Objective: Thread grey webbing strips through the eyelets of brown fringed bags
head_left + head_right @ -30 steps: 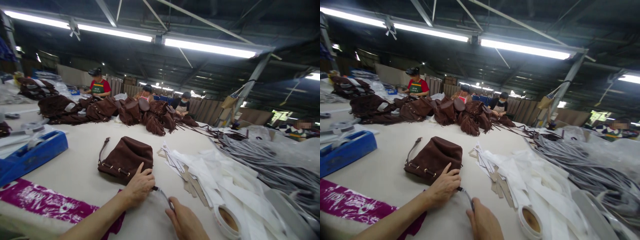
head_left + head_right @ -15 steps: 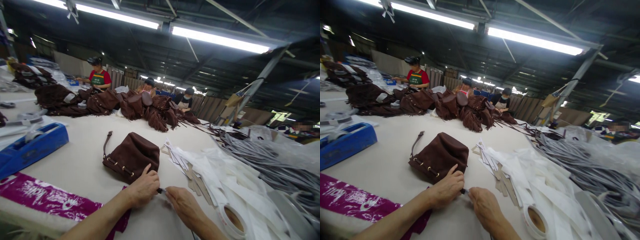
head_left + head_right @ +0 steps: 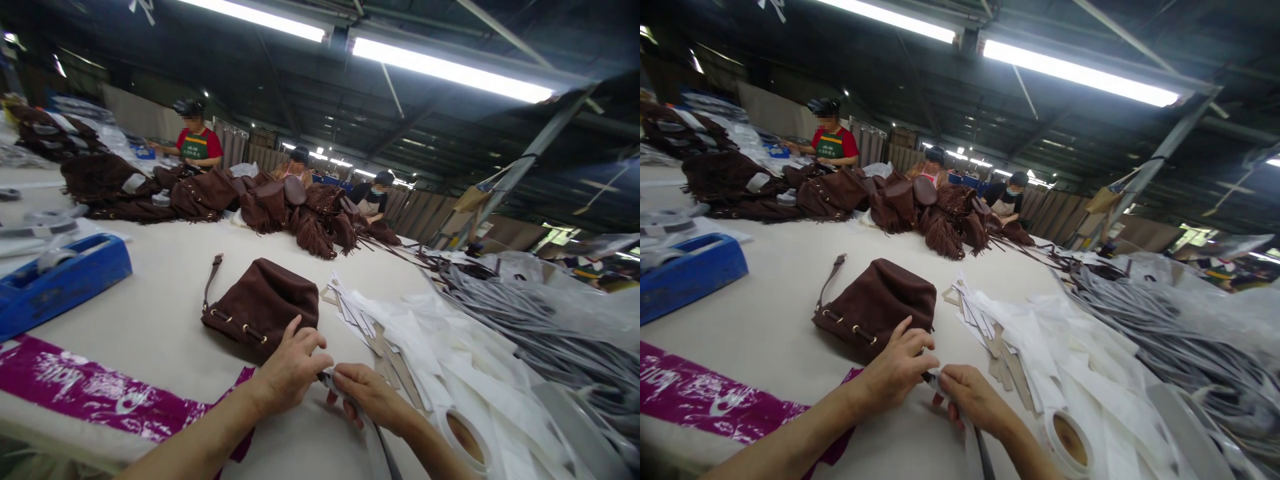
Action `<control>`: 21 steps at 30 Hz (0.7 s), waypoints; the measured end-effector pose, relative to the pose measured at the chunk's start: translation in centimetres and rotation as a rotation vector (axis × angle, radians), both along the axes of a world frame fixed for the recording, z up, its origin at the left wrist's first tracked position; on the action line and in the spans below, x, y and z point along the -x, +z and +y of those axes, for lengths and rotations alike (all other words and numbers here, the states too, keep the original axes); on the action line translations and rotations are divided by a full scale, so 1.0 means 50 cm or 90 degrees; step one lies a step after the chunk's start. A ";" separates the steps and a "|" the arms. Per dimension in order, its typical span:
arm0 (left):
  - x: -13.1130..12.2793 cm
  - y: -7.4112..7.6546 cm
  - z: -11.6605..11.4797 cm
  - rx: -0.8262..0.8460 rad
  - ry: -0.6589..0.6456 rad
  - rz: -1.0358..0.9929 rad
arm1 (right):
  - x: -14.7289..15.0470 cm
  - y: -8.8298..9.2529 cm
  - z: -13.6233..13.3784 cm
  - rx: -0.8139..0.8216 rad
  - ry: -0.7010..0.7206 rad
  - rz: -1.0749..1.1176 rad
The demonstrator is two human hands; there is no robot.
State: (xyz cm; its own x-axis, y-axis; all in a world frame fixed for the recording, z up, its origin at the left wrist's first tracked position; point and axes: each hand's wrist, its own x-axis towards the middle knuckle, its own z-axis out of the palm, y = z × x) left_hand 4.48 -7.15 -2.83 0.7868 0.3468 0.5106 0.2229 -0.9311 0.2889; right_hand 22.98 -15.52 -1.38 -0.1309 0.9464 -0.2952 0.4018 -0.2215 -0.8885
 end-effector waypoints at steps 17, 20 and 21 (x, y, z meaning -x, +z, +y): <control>-0.003 -0.024 -0.031 0.078 0.004 -0.049 | 0.028 -0.004 -0.022 0.000 -0.035 0.049; 0.003 -0.019 -0.039 0.072 -0.020 -0.054 | 0.031 -0.009 -0.020 -0.020 -0.056 0.028; 0.007 -0.017 -0.041 0.076 -0.025 -0.045 | 0.032 -0.011 -0.019 -0.028 -0.059 0.020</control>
State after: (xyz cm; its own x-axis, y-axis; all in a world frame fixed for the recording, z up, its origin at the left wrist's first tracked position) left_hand 4.12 -9.22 -3.65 0.7643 0.3779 0.5225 0.1615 -0.8967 0.4122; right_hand 21.40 -16.49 -1.95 -0.0505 0.9668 -0.2506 0.3530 -0.2175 -0.9100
